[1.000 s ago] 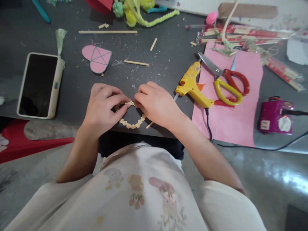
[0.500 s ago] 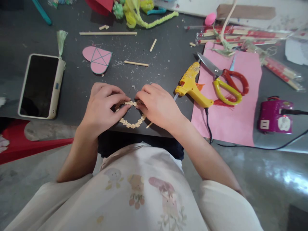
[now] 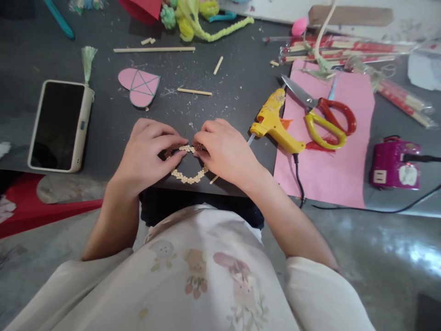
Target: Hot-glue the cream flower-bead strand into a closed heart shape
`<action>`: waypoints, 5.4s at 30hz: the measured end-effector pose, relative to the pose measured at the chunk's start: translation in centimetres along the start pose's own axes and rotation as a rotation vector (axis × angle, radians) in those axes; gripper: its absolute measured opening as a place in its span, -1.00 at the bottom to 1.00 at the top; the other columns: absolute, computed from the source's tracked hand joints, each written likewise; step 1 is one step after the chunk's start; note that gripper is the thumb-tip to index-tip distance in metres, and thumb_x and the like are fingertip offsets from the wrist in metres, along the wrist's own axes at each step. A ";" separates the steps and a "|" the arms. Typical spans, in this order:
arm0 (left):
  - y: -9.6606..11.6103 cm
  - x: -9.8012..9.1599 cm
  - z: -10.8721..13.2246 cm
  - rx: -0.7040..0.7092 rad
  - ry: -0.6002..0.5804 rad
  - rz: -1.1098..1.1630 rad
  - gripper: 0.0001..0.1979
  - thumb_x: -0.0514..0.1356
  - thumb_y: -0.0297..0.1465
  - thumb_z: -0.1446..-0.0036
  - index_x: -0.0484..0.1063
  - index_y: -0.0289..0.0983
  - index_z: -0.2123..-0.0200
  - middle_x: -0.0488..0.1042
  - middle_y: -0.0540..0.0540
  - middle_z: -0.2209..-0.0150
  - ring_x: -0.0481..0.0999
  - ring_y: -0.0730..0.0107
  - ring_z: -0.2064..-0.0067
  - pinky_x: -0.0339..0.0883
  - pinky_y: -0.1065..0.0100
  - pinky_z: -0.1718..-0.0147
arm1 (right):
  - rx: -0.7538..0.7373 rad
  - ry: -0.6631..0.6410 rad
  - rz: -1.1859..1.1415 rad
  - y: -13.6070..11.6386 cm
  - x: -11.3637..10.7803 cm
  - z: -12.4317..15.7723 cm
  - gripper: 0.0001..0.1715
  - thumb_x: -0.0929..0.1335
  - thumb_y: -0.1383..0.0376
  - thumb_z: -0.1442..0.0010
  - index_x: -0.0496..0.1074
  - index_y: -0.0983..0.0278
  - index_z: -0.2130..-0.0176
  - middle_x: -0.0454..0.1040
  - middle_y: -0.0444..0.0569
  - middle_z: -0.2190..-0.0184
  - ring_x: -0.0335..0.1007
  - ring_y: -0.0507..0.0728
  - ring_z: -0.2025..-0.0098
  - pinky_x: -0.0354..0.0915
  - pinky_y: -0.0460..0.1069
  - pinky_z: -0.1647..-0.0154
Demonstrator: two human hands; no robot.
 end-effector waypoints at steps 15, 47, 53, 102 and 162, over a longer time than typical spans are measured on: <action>0.4 0.0 -0.3 0.010 -0.016 0.003 -0.84 0.23 -0.31 -0.23 0.59 -0.14 0.17 0.53 -0.09 0.17 0.42 0.11 0.03 0.30 0.04 -0.02 | -0.094 0.006 -0.076 -0.2 -0.3 0.4 -0.81 0.25 0.38 -0.32 0.44 0.24 0.26 0.43 0.00 0.26 0.27 0.18 0.17 0.22 0.09 0.09; 2.6 -0.8 -0.8 0.159 0.070 -0.149 -0.79 0.08 -0.31 -0.36 0.52 -0.12 0.24 0.55 0.03 0.19 0.39 0.30 0.04 0.34 0.16 0.04 | -0.159 0.051 -0.060 -0.2 -0.9 0.6 -0.84 0.24 0.35 -0.35 0.41 0.26 0.22 0.43 0.04 0.23 0.28 0.20 0.13 0.27 0.11 0.07; 2.5 -0.6 -1.0 0.148 0.053 -0.146 -0.77 0.06 -0.28 -0.37 0.52 -0.11 0.24 0.56 0.02 0.17 0.42 0.22 0.02 0.28 0.14 0.00 | -0.160 0.032 -0.021 -0.2 -0.9 0.6 -0.86 0.26 0.37 -0.34 0.41 0.29 0.21 0.43 0.04 0.22 0.30 0.18 0.14 0.28 0.06 0.09; 1.0 -2.5 -1.0 -0.258 0.127 0.279 -0.94 0.30 -0.37 -0.13 0.61 -0.17 0.36 0.58 0.04 0.35 0.44 0.44 0.34 0.28 0.38 0.34 | -0.233 0.114 0.084 -2.1 -3.9 1.5 -0.73 0.17 0.39 -0.38 0.43 0.25 0.16 0.46 0.05 0.16 0.32 0.19 0.09 0.32 0.13 0.06; -1.2 -0.9 -0.4 -0.540 -0.009 0.578 -0.88 0.26 -0.33 -0.09 0.54 -0.26 0.40 0.51 0.02 0.47 0.37 0.50 0.49 0.22 0.45 0.50 | -0.171 0.100 0.198 -0.6 -4.4 1.4 -0.82 0.25 0.36 -0.33 0.44 0.26 0.23 0.47 0.05 0.23 0.32 0.22 0.14 0.31 0.14 0.10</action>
Point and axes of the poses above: each hand's wrist, its own z-axis away from the middle knuckle, its own x-axis out of the palm, y = z × x, the point moved 10 cm from there along -z, towards the middle knuckle
